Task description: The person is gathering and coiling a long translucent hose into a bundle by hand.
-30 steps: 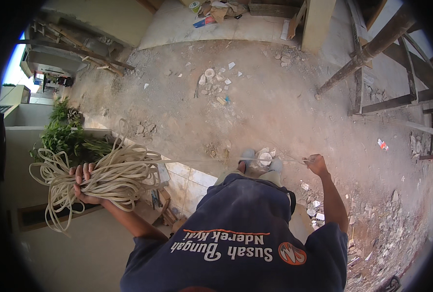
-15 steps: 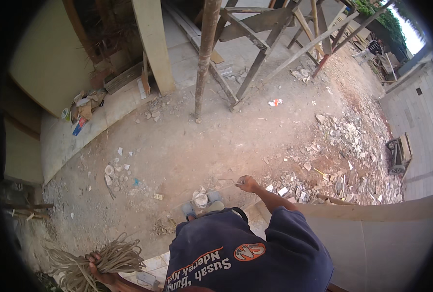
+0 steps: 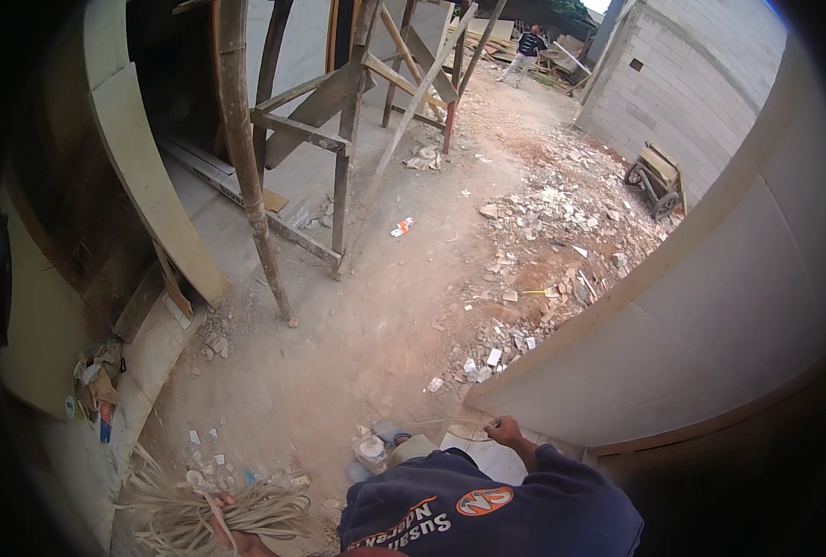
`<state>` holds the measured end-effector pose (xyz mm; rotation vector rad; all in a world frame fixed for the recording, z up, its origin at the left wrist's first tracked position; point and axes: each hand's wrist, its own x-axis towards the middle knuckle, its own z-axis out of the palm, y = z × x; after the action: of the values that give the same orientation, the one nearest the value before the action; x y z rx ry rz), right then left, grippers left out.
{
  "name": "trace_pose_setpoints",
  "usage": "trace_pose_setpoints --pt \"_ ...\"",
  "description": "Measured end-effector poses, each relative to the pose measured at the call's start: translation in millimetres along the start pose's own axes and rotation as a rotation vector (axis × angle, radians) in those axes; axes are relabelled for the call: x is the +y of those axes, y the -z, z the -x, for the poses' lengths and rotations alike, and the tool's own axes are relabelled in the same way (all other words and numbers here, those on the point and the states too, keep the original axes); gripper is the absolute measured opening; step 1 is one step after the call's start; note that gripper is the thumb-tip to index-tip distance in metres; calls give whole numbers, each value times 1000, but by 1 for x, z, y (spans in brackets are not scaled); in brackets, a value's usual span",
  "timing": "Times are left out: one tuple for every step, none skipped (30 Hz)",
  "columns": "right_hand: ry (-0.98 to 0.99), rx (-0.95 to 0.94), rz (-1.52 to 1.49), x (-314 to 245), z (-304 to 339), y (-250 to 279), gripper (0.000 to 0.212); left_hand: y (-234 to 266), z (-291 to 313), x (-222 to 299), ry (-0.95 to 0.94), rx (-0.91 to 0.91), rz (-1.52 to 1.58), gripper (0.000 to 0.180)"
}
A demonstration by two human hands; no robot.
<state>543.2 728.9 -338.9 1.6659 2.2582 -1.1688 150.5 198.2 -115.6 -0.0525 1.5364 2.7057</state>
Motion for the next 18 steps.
trace_pose_setpoints --pt "-17 31 -72 9 16 -7 27 2 -5 -2 11 -18 5 52" --pt "-35 63 -146 14 30 -14 26 3 -10 -4 18 -44 11 52" --pt "-54 81 -168 17 46 -22 25 4 -13 -5 28 -60 10 52" --pt "-71 100 -189 19 60 -29 25 5 -16 -5 31 -70 3 52" --pt "-91 115 -206 19 75 -35 24 7 -18 -6 43 -79 1 52" --pt "-118 111 -213 25 87 -41 24 6 -20 -7 50 -94 0 52" --pt "-143 107 -219 30 98 -48 24 6 -21 -8 60 -108 -4 52" --pt "-168 103 -220 36 106 -51 24 5 -22 -11 74 -113 -1 53" --pt "-177 103 -225 41 113 -56 24 7 -23 -12 87 -125 4 53" --pt "-185 102 -229 46 120 -60 25 7 -23 -14 92 -130 9 53" --pt "-193 99 -239 48 124 -64 25 8 -24 -14 101 -144 8 53" --pt "-220 105 -234 49 128 -68 26 8 -25 -15 108 -156 7 53" --pt "-216 104 -239 50 130 -70 26 8 -26 -16 114 -167 4 53" --pt "-211 102 -240 52 131 -72 25 7 -26 -17 121 -175 1 53" --pt "-206 100 -241 54 132 -73 24 7 -25 -18 126 -181 1 53" --pt "-182 99 -246 55 130 -74 24 6 -25 -20 129 -184 4 54" --pt "-157 98 -252 55 126 -73 25 7 -24 -19 135 -190 2 54" --pt "-131 97 -257 56 124 -73 25 7 -23 -21 141 -197 1 54"
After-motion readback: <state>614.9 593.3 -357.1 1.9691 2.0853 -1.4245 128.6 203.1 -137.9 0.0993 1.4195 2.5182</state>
